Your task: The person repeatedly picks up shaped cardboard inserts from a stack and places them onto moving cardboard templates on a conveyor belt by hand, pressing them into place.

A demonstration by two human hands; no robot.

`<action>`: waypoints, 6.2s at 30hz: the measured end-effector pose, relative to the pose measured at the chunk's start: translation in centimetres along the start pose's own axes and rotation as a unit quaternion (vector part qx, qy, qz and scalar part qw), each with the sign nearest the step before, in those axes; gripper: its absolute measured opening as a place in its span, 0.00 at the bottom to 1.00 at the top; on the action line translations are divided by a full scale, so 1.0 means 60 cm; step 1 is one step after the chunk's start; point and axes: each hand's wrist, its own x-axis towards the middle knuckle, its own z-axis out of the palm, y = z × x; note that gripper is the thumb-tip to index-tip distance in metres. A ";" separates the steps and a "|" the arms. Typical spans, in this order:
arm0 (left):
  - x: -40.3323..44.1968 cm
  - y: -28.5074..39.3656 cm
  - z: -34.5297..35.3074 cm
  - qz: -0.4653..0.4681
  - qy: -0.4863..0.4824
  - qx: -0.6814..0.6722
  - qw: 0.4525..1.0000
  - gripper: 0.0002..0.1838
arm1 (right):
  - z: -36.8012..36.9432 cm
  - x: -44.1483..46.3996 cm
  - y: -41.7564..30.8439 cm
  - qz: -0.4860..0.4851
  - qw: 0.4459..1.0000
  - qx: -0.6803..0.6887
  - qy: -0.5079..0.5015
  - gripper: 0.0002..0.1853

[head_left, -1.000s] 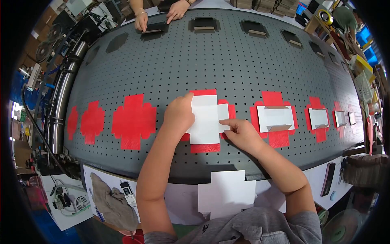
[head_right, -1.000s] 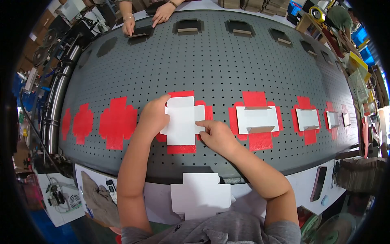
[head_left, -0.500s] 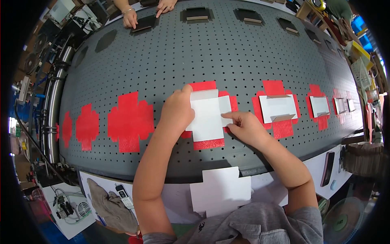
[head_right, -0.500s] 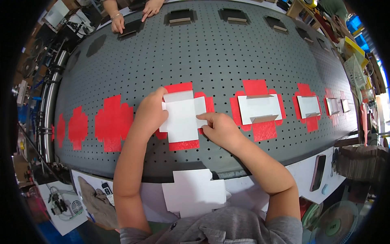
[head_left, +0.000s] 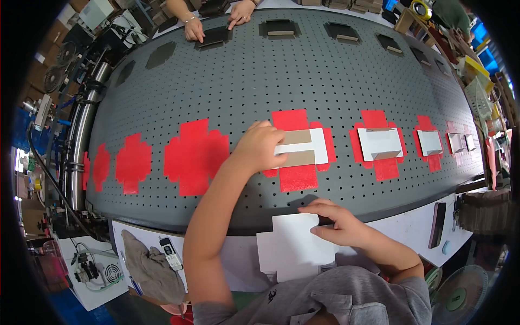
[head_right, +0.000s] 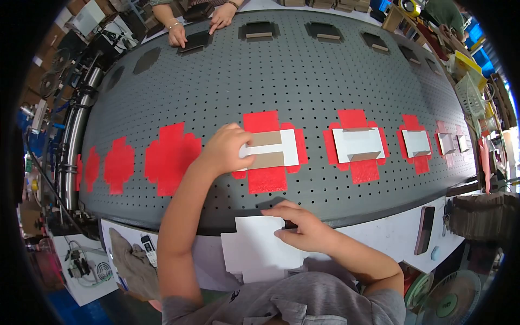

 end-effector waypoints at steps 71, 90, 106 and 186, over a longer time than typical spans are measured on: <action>-0.266 -0.246 -0.150 0.031 0.009 0.022 0.999 0.29 | 0.180 0.179 -0.051 0.031 0.997 0.063 0.022 0.18; -0.447 -0.190 -0.229 -0.012 -0.096 -0.229 0.969 0.35 | 0.265 0.295 -0.103 -0.355 0.886 -0.299 0.024 0.11; -0.439 -0.440 -0.268 -0.315 0.161 0.084 0.932 0.25 | 0.373 0.606 -0.101 0.075 0.996 -0.001 -0.047 0.18; -0.614 -0.714 -0.373 -0.340 0.208 0.085 0.913 0.10 | 0.641 0.845 -0.163 0.065 0.993 -0.098 -0.022 0.25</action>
